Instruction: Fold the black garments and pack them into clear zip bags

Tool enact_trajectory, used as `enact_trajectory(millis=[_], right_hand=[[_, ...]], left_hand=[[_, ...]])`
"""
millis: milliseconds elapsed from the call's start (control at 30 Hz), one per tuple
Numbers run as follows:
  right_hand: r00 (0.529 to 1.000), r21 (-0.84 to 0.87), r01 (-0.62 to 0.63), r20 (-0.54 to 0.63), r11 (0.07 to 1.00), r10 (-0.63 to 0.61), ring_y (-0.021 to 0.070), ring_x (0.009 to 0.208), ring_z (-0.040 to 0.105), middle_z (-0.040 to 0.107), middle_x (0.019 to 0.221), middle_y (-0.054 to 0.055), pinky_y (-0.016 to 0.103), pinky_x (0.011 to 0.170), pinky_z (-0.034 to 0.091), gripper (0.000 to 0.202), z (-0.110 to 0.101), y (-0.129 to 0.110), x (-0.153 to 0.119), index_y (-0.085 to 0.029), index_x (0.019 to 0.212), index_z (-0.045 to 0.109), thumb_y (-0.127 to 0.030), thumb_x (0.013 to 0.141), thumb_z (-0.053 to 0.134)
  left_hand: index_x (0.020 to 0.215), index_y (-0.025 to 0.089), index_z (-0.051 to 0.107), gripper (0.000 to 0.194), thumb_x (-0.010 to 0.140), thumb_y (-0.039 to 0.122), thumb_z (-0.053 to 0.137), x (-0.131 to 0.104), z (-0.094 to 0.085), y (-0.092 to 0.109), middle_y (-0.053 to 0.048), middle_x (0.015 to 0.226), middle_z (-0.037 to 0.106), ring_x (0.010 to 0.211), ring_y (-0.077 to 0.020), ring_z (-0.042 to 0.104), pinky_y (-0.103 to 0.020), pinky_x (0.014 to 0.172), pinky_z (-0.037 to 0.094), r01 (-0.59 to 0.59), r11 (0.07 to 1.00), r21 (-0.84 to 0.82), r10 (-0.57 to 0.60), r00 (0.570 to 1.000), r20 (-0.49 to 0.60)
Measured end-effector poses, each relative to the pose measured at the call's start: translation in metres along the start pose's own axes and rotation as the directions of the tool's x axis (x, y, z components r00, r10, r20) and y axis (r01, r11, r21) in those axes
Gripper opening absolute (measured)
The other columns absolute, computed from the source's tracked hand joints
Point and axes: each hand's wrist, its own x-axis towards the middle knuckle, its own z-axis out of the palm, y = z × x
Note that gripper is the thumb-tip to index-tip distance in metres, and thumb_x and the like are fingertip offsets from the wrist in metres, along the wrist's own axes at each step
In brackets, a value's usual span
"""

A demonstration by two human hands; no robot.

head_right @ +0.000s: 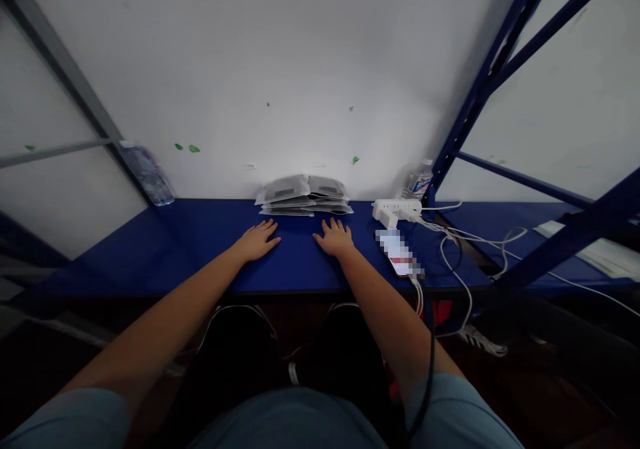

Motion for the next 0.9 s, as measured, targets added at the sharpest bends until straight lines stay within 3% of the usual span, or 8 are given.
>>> enact_trajectory(millis=[467,900], right_hand=[[1.000,-0.035,-0.006,0.007,0.999,0.006,0.0322,0.155,0.016,0.016,0.169,0.014,0.051,0.121,0.016,0.072,-0.0001,-0.0013,0.0005,-0.022,0.162,0.024,-0.061,0.101,0.030],[0.998,-0.049,-0.015,0.055,0.999,0.017,0.0330,0.156,0.013,0.011,0.170,0.013,0.052,0.122,0.014,0.074,-0.0013,-0.0028,0.0013,-0.022,0.163,0.018,-0.061,0.101,0.026]], left_hand=[[0.159,0.017,0.031,0.070,0.100,0.055,0.031,-0.0001,0.0021,-0.0026,-0.013,0.167,0.022,0.155,-0.0312,0.020,-0.050,0.122,0.023,-0.017,1.000,-0.005,0.017,1.000,-0.012],[0.161,0.015,0.024,0.074,0.100,0.057,0.023,-0.0011,0.0015,0.0001,-0.012,0.168,0.016,0.156,-0.0303,0.016,-0.049,0.124,0.018,0.001,1.000,0.027,-0.002,0.999,0.037]])
